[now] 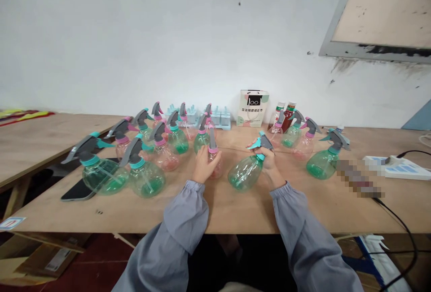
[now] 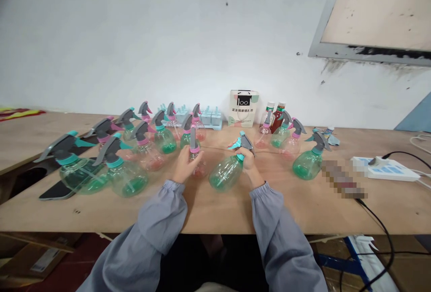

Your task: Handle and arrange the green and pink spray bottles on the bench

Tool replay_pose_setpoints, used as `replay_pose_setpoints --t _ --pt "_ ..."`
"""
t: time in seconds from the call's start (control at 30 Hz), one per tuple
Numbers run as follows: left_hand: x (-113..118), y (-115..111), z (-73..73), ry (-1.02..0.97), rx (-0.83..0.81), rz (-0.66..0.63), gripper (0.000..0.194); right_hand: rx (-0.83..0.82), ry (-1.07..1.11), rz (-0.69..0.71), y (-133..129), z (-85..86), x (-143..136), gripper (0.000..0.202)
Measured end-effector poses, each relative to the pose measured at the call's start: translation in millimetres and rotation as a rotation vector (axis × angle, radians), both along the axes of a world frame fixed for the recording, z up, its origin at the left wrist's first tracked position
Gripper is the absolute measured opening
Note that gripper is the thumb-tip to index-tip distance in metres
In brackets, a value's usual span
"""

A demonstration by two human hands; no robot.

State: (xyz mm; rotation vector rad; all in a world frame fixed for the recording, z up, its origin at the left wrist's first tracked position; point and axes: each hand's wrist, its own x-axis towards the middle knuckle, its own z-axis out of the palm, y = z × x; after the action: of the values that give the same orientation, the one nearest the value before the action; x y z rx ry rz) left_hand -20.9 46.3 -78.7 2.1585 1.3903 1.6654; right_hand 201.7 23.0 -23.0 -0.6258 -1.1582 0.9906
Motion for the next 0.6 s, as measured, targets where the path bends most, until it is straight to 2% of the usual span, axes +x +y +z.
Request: replay_pose_setpoints --t 0.17,0.33,0.43,0.6 --pt "-1 1 -0.5 -0.001 0.002 -0.007 0.019 0.021 -0.102 -0.043 1 0.1 0 0.013" --pt "0 -1 0.6 -0.006 0.002 -0.014 0.017 0.047 -0.189 -0.147 4 0.2 14 0.012" --pt "0 -2 1.5 -0.006 -0.001 -0.016 0.017 0.04 -0.299 -0.294 8 1.6 31 0.016" --pt "0 -1 1.7 -0.009 -0.017 -0.022 0.017 0.06 -0.459 -0.713 12 -0.8 85 0.01"
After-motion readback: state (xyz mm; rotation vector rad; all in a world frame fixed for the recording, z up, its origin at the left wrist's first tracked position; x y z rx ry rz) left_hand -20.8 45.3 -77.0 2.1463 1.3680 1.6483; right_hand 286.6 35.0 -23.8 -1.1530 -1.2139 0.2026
